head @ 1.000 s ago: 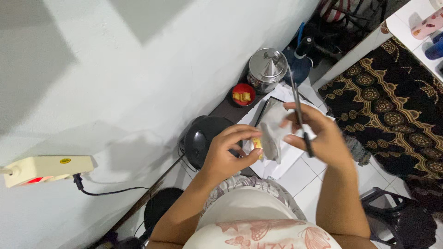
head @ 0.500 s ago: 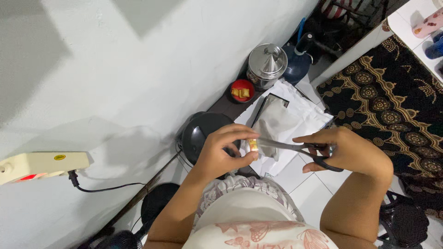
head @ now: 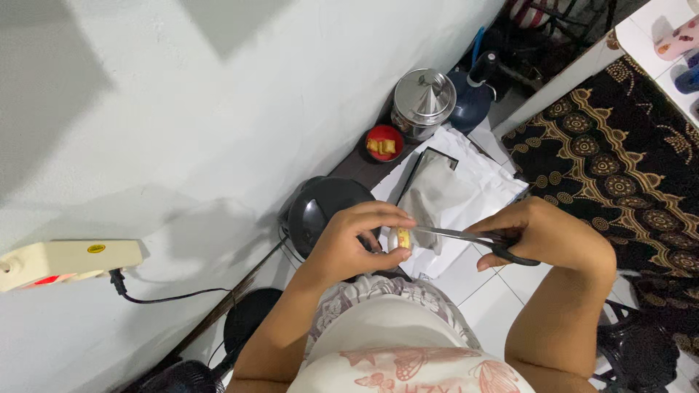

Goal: The person wraps a small rectangular object in white paper, folds the edges, and secures the package with a strip of tape. They use scissors to cut the tape and then smooth the paper around the object.

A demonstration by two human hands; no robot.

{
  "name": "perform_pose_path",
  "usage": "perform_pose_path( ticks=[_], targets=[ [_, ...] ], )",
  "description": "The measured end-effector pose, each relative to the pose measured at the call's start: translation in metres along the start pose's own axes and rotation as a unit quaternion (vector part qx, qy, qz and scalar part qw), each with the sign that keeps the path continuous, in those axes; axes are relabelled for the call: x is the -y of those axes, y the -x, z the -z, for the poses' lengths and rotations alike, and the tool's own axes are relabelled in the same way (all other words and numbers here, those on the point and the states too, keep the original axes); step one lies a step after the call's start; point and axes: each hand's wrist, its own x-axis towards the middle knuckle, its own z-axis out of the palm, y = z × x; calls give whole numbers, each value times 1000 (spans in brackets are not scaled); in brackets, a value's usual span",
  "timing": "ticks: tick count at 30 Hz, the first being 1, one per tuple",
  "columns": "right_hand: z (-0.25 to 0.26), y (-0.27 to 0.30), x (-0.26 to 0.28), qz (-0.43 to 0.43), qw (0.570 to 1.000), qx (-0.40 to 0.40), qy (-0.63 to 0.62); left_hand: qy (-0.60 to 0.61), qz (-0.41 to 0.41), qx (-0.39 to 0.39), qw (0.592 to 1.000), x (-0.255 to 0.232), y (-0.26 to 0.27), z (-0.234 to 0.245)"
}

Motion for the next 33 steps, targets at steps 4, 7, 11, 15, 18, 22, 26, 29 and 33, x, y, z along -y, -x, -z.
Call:
perform_pose_path(
  ticks=[4, 7, 11, 15, 18, 22, 26, 29, 33],
  targets=[
    [-2, -3, -8, 52, 998, 0, -34, -4, 15, 8, 1000, 1, -2, 3],
    [-4, -6, -15, -7, 1000, 2, -14, 0, 24, 6, 1000, 0, -3, 6],
    [-2, -4, -29, -7, 996, -92, -2, 19, 20, -16, 999, -2, -4, 10],
    [-11, -3, -38, 88, 934, -267, -220, 53, 31, -9, 998, -3, -4, 15],
    [-29, -22, -35, 155, 840, -370, -365, 80, 22, 9, 997, -3, -3, 11],
    [-63, -52, -10, 138, 813, -372, -427, 91, 0, 24, 996, -2, -8, 0],
    [-81, -59, 17, 145, 784, -358, -487, 24, -34, 27, 999, -2, -9, -5],
    [-80, -57, 29, 146, 788, -368, -472, -3, -41, 16, 999, -4, -10, -6],
    [-77, -59, 36, 154, 776, -376, -482, -65, -21, 16, 998, -4, -12, -8]
  ],
)
